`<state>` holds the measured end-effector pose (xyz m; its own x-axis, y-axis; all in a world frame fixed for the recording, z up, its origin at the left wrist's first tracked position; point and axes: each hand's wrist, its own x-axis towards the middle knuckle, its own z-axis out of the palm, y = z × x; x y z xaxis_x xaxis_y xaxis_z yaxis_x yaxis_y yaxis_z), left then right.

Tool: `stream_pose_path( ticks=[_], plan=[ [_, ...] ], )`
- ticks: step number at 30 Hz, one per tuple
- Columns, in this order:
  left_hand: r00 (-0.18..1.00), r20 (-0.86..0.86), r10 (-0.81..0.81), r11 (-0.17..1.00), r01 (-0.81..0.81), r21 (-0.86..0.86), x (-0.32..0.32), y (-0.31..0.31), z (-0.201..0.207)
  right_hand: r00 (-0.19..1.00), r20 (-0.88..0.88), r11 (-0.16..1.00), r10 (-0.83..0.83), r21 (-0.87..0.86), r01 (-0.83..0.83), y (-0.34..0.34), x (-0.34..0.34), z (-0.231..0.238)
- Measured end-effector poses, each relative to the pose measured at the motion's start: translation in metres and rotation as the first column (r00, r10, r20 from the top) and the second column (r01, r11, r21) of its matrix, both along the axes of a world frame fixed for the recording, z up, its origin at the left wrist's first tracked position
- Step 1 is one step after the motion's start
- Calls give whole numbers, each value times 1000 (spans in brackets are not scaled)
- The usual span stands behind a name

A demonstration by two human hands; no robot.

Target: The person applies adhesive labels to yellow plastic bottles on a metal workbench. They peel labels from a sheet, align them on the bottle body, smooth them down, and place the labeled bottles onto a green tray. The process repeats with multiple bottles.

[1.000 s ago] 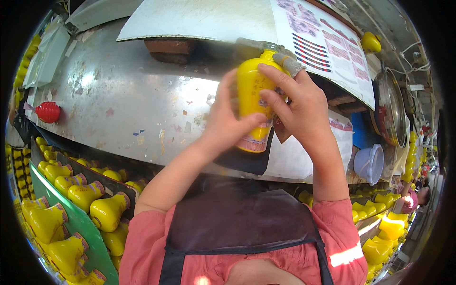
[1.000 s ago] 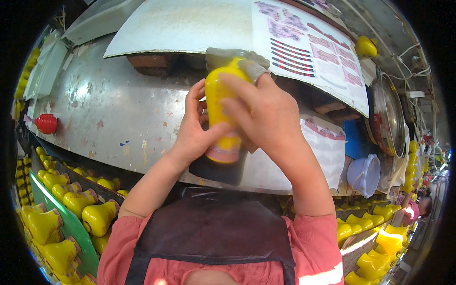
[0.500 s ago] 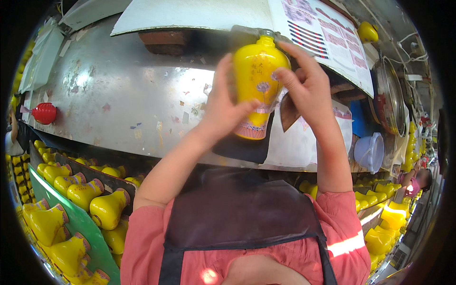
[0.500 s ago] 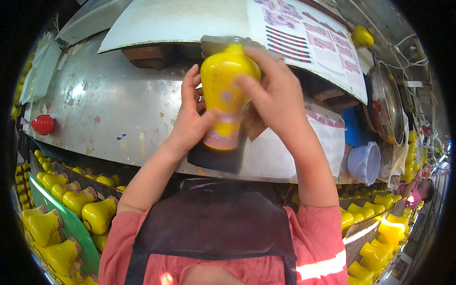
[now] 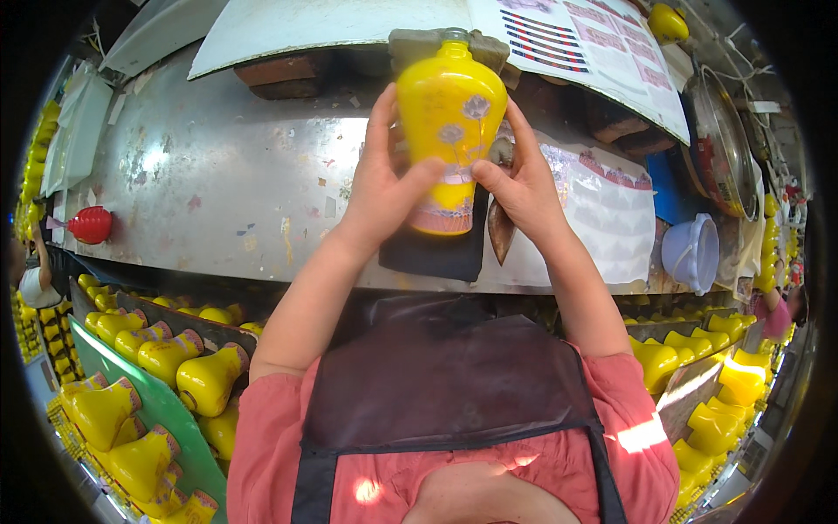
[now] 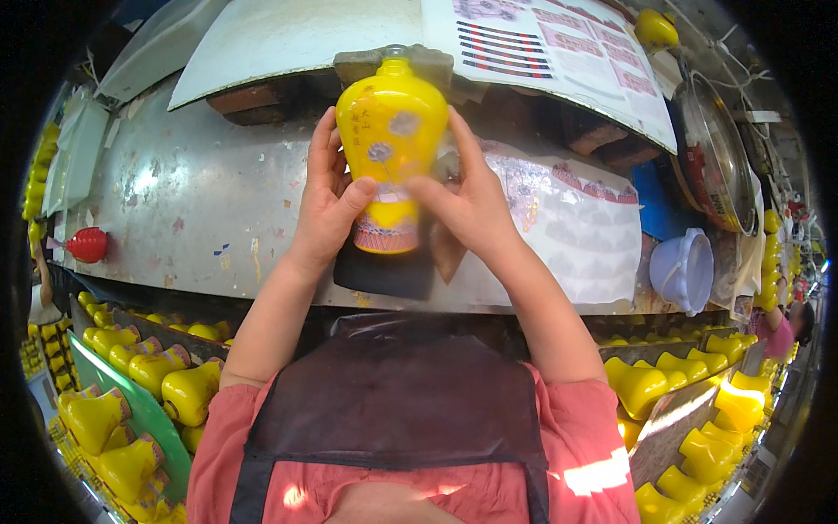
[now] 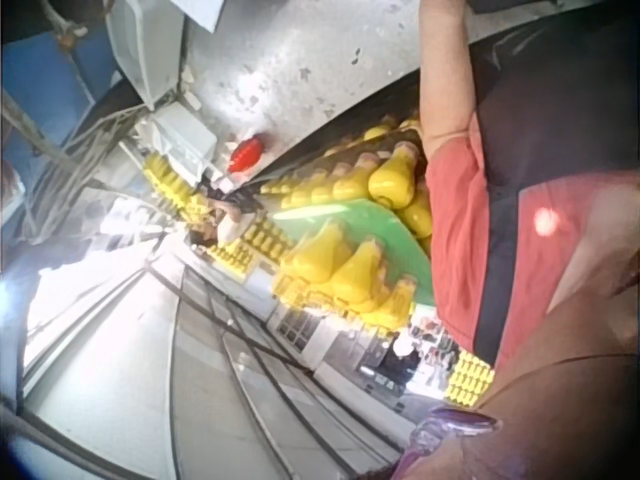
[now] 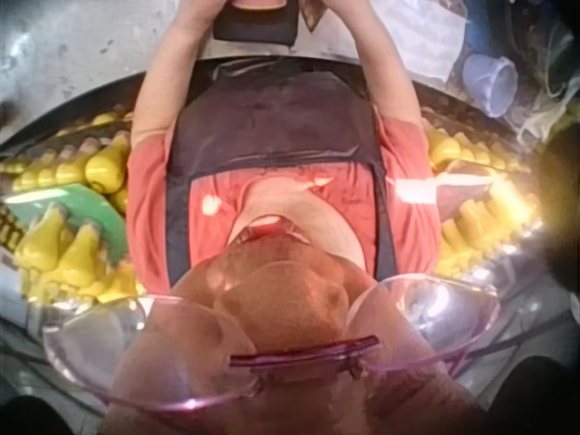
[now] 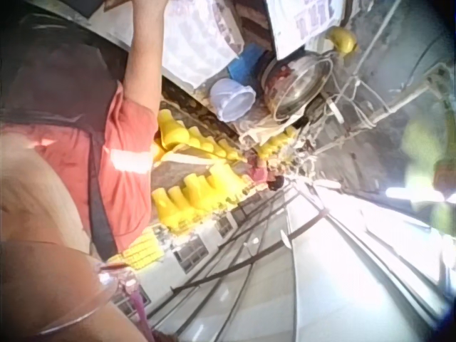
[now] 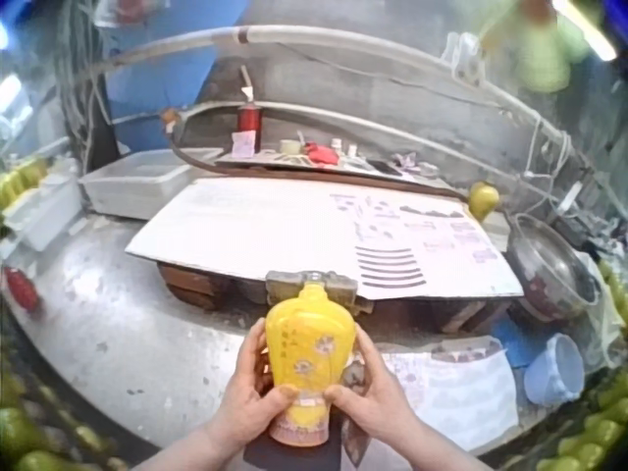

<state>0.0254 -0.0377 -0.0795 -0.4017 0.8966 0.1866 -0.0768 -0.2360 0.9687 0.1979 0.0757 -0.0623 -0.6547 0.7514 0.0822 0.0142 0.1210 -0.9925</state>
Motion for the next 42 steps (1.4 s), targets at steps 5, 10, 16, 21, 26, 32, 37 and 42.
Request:
stream_pose_path(
  ticks=[5,10,16,21,26,32,37,42],
  plan=[
    [999,35,-19,1000,19,2,0,0,2,1000,18,999,19,-34,-18,0,2,3],
    [996,85,-31,999,32,-3,-1,-1,2,1000,-21,999,10,-54,-11,-1,1,-1],
    [993,-113,24,999,-29,-44,-5,-2,3,998,65,1000,9,-17,-8,3,0,3],
    [590,-777,217,975,-174,140,-18,3,19,977,212,1000,-29,10,27,7,4,24],
    [467,-873,136,985,-157,70,-14,13,28,950,293,991,-106,113,76,6,-2,29],
    [526,-839,137,988,-131,79,-15,17,24,956,268,990,-118,104,93,11,0,37],
    [508,-848,148,987,-124,99,-16,19,21,989,-4,942,-151,-305,142,39,6,73],
    [695,-713,95,992,-128,8,-13,17,15,997,-67,999,-30,-15,29,35,3,96]
  ],
)
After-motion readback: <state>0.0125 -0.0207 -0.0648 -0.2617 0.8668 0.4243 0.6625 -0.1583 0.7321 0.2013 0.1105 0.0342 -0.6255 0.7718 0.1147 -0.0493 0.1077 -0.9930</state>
